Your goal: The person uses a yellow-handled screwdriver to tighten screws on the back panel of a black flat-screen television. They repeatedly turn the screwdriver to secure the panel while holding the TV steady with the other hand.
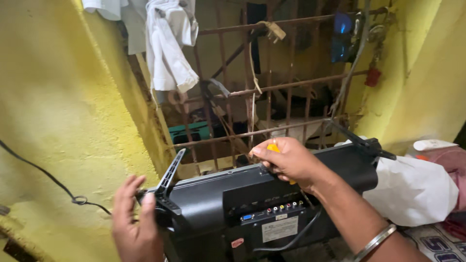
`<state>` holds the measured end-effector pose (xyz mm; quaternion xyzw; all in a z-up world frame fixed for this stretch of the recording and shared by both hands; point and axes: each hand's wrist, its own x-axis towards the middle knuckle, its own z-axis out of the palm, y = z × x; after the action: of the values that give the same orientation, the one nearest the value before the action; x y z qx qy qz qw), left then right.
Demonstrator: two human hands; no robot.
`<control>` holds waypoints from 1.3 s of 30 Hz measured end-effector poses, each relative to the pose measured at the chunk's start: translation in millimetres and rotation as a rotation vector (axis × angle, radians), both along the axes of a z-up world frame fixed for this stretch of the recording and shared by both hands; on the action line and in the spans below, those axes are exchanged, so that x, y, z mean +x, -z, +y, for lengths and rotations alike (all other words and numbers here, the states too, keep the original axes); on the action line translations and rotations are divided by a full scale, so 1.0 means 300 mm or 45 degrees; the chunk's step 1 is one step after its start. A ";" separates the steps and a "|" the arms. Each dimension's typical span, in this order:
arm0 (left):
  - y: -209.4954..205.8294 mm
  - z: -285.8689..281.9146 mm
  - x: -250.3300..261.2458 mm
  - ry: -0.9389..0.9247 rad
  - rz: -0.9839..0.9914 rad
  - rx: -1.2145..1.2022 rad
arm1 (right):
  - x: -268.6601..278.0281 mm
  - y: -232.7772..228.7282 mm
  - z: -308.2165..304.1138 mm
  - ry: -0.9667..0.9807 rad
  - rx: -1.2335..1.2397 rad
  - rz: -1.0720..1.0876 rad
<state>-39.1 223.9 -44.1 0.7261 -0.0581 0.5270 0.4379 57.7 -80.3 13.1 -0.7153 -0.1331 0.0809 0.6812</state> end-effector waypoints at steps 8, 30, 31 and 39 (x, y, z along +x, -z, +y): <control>0.018 -0.011 0.044 -0.067 0.133 -0.066 | -0.001 -0.007 -0.003 -0.008 -0.014 0.017; 0.056 0.032 0.080 0.168 -0.039 0.088 | -0.019 -0.010 0.011 0.044 -0.029 0.022; 0.055 0.036 0.081 0.180 -0.020 0.071 | -0.019 -0.010 0.011 0.046 -0.031 0.020; 0.034 0.052 0.075 0.225 -0.012 0.109 | -0.013 -0.008 0.012 0.057 -0.043 -0.012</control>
<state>-16.5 239.3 -54.3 0.7337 -0.1463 0.4866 0.4510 53.8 -76.6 15.5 -0.7299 -0.1189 0.0648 0.6700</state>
